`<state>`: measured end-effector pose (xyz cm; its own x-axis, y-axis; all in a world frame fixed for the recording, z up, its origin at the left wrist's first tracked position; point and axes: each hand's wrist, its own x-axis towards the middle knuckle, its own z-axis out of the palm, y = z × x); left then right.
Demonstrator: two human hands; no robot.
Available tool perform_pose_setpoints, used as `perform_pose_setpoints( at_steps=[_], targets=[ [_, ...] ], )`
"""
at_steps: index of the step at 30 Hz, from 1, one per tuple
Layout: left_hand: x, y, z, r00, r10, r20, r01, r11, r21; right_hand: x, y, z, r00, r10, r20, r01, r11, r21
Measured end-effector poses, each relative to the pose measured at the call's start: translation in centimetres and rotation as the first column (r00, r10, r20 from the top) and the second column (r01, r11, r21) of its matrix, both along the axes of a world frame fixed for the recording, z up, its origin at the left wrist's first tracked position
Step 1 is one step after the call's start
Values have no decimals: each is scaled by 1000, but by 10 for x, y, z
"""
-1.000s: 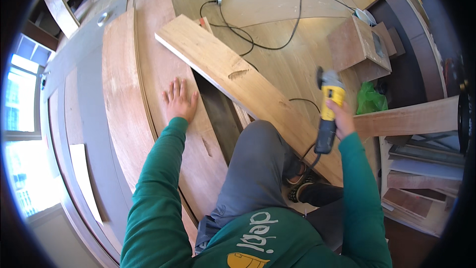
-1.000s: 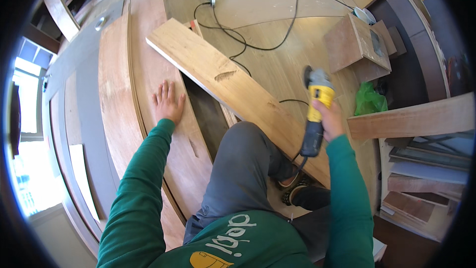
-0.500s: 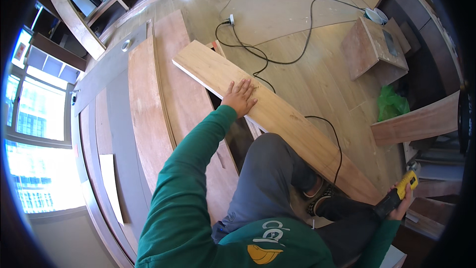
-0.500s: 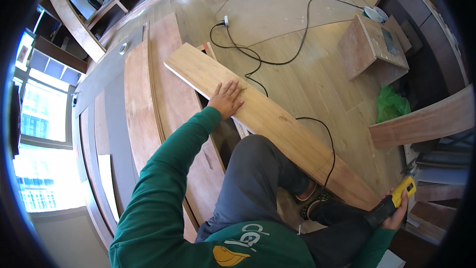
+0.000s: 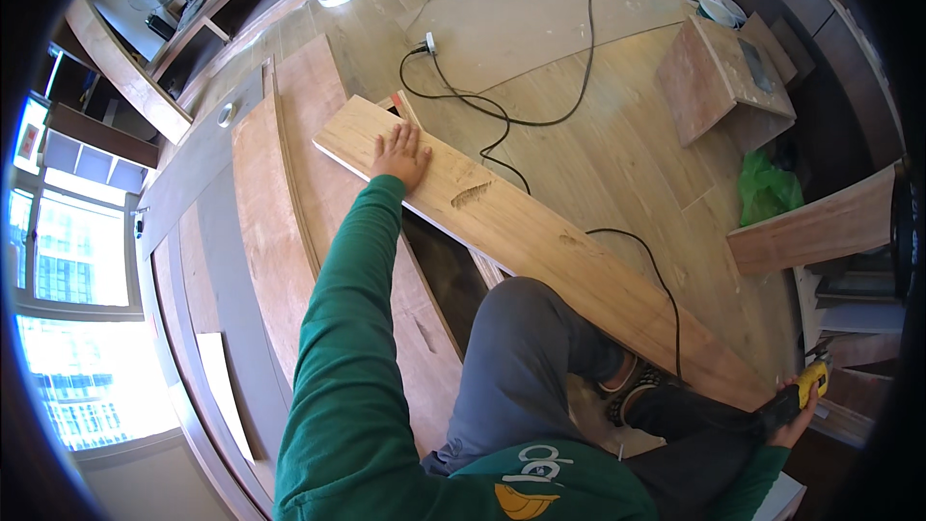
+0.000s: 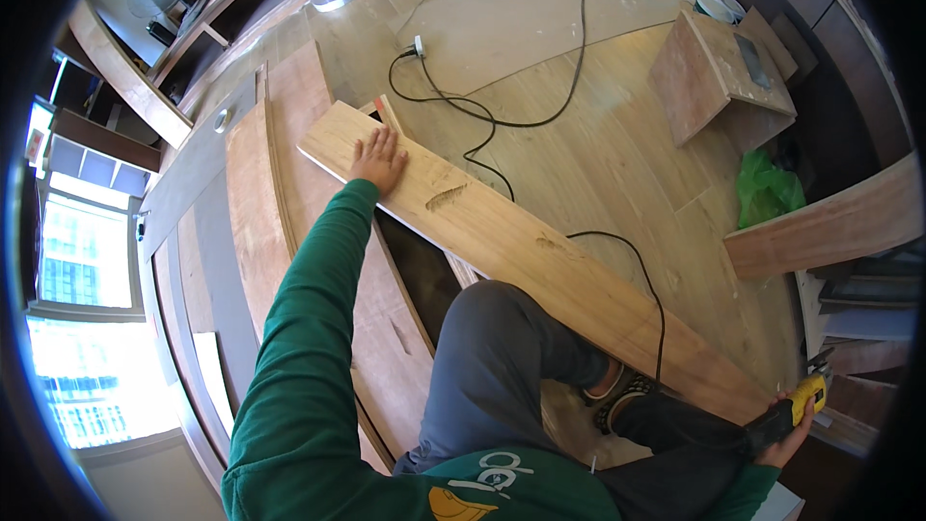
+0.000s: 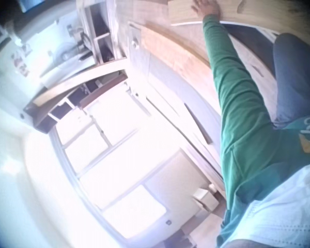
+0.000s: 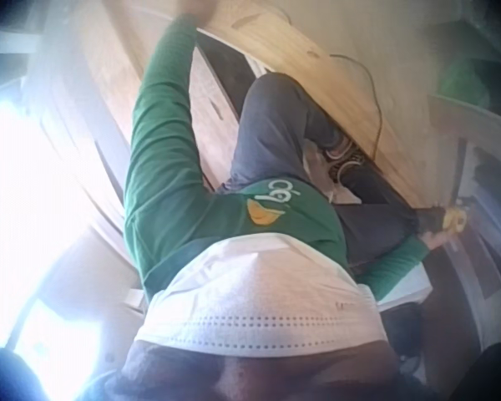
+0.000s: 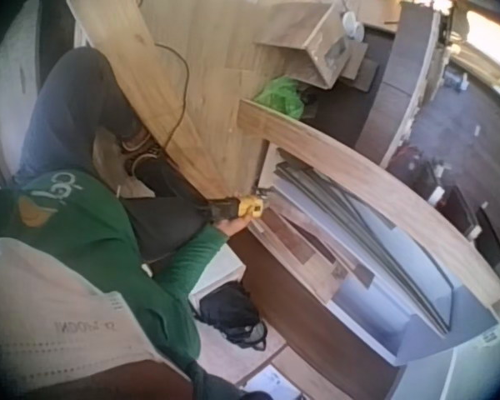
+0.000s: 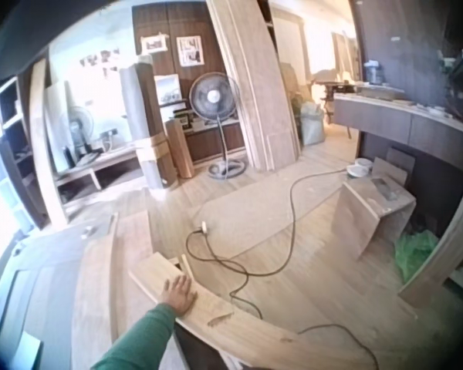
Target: The person uses a handheld power grinder to smooth the edges of curved wooden planks, picking up various pieces from the floor and wiping the surfaces by hand.
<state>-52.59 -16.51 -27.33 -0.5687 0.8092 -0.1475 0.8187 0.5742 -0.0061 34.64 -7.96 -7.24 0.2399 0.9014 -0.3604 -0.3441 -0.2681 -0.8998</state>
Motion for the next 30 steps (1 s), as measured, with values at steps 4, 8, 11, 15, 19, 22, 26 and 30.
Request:
perform_pose_setpoints(
  at_steps=[4, 8, 11, 15, 19, 22, 26, 30],
  targets=[
    [-41, -8, 2, 986, 163, -30, -163, 987, -6, -2, 3, 2, 999, -41, -6, 41, 999, -26],
    [-84, -21, 8, 937, 348, -34, -348, 937, -27, 4, 2, 2, 997, -67, -41, 65, 997, -37],
    [-112, -35, 12, 888, 457, -53, -458, 888, -27, -3, 2, 2, 993, -114, -19, 114, 994, -5],
    [-125, -31, 18, 832, 553, -46, -554, 831, -44, -20, 1, 9, 981, -184, 62, 187, 982, -41],
    [-125, -12, 13, 848, 526, -66, -529, 848, -38, -18, 1, 9, 981, -177, 74, 180, 983, -38],
    [-116, 6, 10, 907, 418, -54, -419, 908, -1, -15, 2, 6, 982, -170, 87, 173, 985, -23],
    [-96, 20, 1, 966, 244, -89, -245, 970, 2, -36, 2, 14, 972, -178, 152, 185, 982, -27],
    [-78, 18, -4, 988, 118, -102, -119, 993, -9, -34, 7, 14, 978, -166, 124, 171, 985, -28]
  ],
)
